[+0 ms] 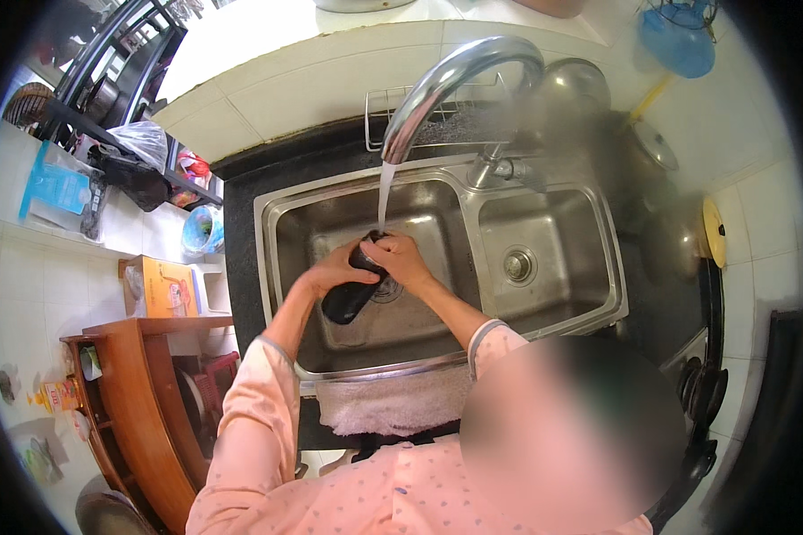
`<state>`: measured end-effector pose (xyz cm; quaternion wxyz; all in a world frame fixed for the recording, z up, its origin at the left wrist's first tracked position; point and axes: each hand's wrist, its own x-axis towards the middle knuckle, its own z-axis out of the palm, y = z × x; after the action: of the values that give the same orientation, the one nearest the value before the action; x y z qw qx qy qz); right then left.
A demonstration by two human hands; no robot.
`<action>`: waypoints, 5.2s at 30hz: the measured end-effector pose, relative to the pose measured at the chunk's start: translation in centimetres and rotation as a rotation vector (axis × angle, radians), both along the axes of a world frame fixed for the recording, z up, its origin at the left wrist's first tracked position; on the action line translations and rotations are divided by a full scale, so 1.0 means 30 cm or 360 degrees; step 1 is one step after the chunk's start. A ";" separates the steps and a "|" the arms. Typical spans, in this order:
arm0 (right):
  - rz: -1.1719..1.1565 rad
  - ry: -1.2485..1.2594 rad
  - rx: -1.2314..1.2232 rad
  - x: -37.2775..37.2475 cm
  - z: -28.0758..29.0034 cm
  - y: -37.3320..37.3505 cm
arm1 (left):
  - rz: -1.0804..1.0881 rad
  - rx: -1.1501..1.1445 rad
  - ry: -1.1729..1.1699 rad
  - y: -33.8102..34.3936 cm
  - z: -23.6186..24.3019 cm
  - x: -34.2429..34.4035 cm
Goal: The person walks from the living room to the kitchen, rinses a black thermos and its lid under running water, then returns to the dining table. They open a foil packet, pour its contents into the thermos, and place the packet into a plastic bag.
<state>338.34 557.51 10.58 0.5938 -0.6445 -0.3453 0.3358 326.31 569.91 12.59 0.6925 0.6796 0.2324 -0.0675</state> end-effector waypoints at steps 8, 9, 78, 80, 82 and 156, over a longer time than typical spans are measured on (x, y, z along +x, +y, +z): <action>-0.0633 0.0656 -0.0376 -0.009 -0.025 0.080 | -0.0006 0.1673 0.0048 -0.123 -0.038 0.070; -0.0614 0.0607 -0.0339 -0.008 -0.030 0.095 | 0.0102 0.1813 0.0079 -0.162 -0.052 0.072; -0.0075 -0.0128 -0.0615 -0.008 0.004 0.090 | 0.0462 0.1526 0.0245 -0.233 -0.020 0.057; -0.0252 -0.0090 -0.0555 -0.019 0.021 0.091 | 0.0456 0.1588 0.0351 -0.227 0.000 0.059; -0.0310 -0.0113 -0.0462 -0.015 0.040 0.080 | 0.0492 0.1343 -0.0161 -0.179 0.025 0.037; -0.0090 0.0949 -0.0590 -0.001 -0.040 -0.002 | 0.0940 -0.1341 0.0117 -0.134 -0.128 0.044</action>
<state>338.30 557.45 9.38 0.5506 -0.6244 -0.0719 0.5494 327.62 565.90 8.76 0.8870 0.2441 0.3914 0.0194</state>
